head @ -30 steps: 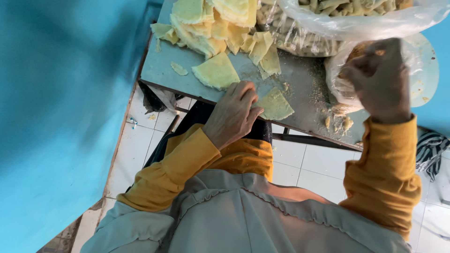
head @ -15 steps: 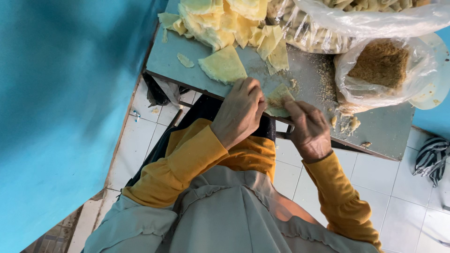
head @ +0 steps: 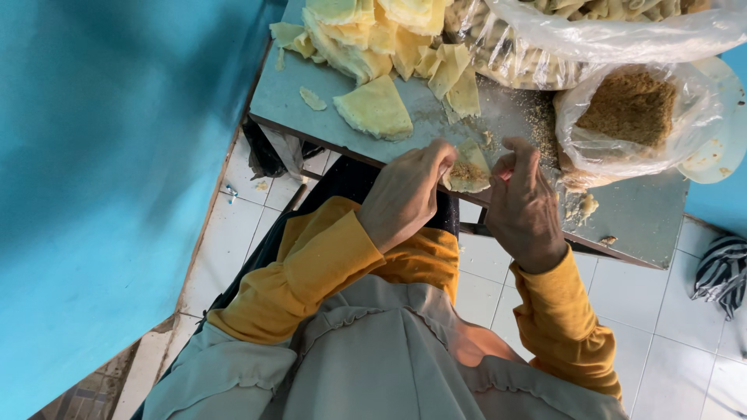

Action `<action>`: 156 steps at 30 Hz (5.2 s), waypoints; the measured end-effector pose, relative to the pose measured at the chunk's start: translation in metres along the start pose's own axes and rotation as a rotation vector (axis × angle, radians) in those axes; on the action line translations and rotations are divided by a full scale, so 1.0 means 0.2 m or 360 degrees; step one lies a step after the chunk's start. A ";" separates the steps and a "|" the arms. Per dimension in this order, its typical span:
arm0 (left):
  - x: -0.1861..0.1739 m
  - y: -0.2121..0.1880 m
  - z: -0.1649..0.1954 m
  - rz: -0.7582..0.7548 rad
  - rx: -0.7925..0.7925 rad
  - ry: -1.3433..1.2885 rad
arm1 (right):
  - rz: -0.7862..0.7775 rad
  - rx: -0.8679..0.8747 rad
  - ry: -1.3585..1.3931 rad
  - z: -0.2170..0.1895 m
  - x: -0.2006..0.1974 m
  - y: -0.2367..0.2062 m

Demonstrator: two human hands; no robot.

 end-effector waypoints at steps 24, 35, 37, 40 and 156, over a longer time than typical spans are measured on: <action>0.11 -0.03 -0.01 -0.0157 0.0489 0.0517 | -0.0090 -0.0420 -0.0101 -0.04 0.02 -0.01; 0.12 -0.03 -0.03 -0.0081 0.0601 0.0589 | -0.0033 -0.0461 -0.0093 0.02 0.01 -0.07; 0.12 -0.03 -0.04 -0.0073 0.0639 0.0629 | -0.0064 -0.0465 -0.0113 0.02 0.01 -0.08; 0.13 -0.03 -0.05 -0.0028 0.0725 0.0689 | -0.0113 -0.0595 -0.0185 0.00 0.02 -0.08; -0.23 0.02 -0.46 0.1016 -0.0130 -0.1035 | -0.0017 -0.0419 0.0502 -0.26 0.35 0.44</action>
Point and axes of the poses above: each hand's wrist, its own y-axis towards the middle knuckle, its own x-axis out of the palm, z = x × y, the point moved 5 cm from there along y, towards the middle knuckle, and after that the axes turned 9 degrees about y, right-handed, at the moved point
